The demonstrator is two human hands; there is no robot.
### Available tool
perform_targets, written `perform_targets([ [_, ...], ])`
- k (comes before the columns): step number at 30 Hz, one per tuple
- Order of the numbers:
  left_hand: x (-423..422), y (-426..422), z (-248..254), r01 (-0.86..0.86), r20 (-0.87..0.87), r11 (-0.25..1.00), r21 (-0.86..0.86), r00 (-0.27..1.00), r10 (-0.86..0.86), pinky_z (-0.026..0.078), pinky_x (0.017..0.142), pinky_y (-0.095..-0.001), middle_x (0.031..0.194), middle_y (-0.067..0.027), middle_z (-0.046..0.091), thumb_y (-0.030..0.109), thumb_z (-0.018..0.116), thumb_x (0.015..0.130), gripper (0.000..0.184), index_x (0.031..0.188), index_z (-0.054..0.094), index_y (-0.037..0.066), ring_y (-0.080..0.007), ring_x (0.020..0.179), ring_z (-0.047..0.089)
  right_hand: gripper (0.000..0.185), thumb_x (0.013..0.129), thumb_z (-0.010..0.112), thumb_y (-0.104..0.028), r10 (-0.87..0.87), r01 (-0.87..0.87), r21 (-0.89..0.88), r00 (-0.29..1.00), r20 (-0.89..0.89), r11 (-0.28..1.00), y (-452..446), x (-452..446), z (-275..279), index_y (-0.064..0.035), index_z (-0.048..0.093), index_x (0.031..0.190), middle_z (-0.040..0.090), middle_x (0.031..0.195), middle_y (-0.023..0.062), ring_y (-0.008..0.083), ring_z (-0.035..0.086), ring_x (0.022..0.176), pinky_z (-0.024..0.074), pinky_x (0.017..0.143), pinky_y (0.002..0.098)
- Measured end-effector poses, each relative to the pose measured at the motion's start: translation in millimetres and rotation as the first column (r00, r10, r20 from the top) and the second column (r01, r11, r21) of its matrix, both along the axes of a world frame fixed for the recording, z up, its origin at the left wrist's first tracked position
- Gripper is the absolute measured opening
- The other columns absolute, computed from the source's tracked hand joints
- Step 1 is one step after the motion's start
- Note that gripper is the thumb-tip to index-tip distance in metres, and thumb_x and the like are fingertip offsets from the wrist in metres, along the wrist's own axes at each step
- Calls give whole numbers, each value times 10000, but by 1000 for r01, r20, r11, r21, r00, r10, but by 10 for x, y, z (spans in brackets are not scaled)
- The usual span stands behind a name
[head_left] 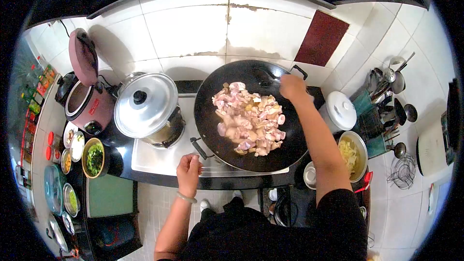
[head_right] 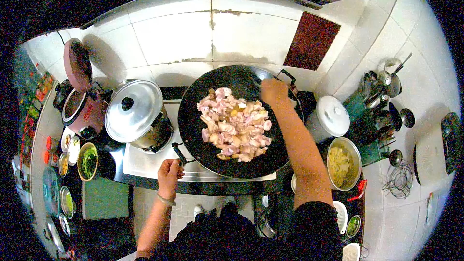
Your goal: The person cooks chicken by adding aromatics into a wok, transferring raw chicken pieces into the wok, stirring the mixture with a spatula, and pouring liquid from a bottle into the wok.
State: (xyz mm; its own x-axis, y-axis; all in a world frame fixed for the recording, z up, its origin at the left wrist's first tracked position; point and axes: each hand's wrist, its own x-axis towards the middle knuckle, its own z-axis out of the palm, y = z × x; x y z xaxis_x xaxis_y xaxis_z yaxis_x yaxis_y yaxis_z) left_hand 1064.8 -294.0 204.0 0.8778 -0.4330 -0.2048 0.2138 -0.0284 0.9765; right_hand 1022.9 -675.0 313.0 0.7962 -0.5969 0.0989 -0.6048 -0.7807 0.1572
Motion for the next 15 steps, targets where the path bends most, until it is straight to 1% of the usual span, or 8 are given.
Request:
perform_targets([
  [2, -24, 24, 13, -16, 49, 1000, 11, 999, 15, 434, 523, -215, 697, -48, 569, 180, 492, 877, 154, 913, 519, 32, -105, 578, 535, 157, 682, 550, -85, 107, -108, 11, 992, 67, 994, 99, 212, -117, -23, 631, 802, 622, 834, 201, 335, 613, 808, 495, 689, 413],
  [3, -37, 42, 23, -27, 98, 999, 19, 995, 25, 437, 531, -216, 705, -48, 572, 174, 487, 878, 153, 914, 520, 29, -106, 595, 543, 163, 680, 558, -88, 107, -110, 86, 994, 39, 990, 277, 325, -45, -11, 632, 804, 622, 829, 201, 333, 614, 814, 496, 691, 409],
  [4, -44, 68, 52, -29, 96, 999, 23, 995, 26, 437, 531, -216, 705, -48, 572, 174, 487, 878, 153, 914, 520, 29, -106, 595, 543, 170, 701, 540, -80, 202, -194, 137, 978, -46, 971, 436, 347, 47, -6, 636, 820, 624, 827, 197, 335, 613, 814, 497, 688, 408],
  [5, -47, 93, 98, -38, 87, 999, 18, 996, 36, 428, 526, -208, 712, -45, 569, 163, 490, 878, 148, 916, 516, 22, -94, 600, 532, 166, 724, 527, -99, 285, -277, 90, 954, -93, 957, 513, 408, -12, -21, 651, 803, 633, 819, 192, 322, 629, 797, 502, 654, 433],
  [7, -22, 140, 115, -43, 74, 999, 18, 996, 42, 418, 522, -200, 719, -41, 566, 151, 492, 877, 142, 917, 513, 16, -82, 604, 522, 205, 718, 528, -58, 352, -324, 154, 911, -214, 933, 657, 381, -112, -48, 643, 886, 626, 811, 177, 308, 621, 786, 495, 663, 401],
  [8, 9, 172, 92, -48, 90, 999, 21, 995, 46, 420, 522, -203, 721, -41, 566, 149, 489, 878, 141, 924, 512, 18, -85, 607, 526, 205, 718, 528, -58, 348, -318, 159, 911, -220, 934, 733, 290, -128, -48, 643, 886, 626, 811, 177, 308, 621, 786, 495, 663, 401],
  [10, 66, 216, 32, -49, 101, 999, 10, 994, 48, 424, 527, -209, 728, -41, 567, 152, 483, 879, 151, 933, 509, 14, -91, 610, 533, 312, 702, 535, -55, 499, -494, 100, 807, -317, 864, 871, 25, -181, -112, 617, 997, 620, 776, 137, 278, 618, 744, 487, 616, 392],
  [15, 211, 224, 28, -26, 80, 1000, 2, 996, 26, 402, 524, -205, 681, -35, 554, 154, 462, 889, 191, 955, 524, -14, -80, 592, 501, 458, 694, 538, -60, 457, -431, 153, 843, -283, 889, 1120, -874, -80, -193, 550, 1132, 600, 734, 88, 264, 603, 703, 463, 551, 394],
])
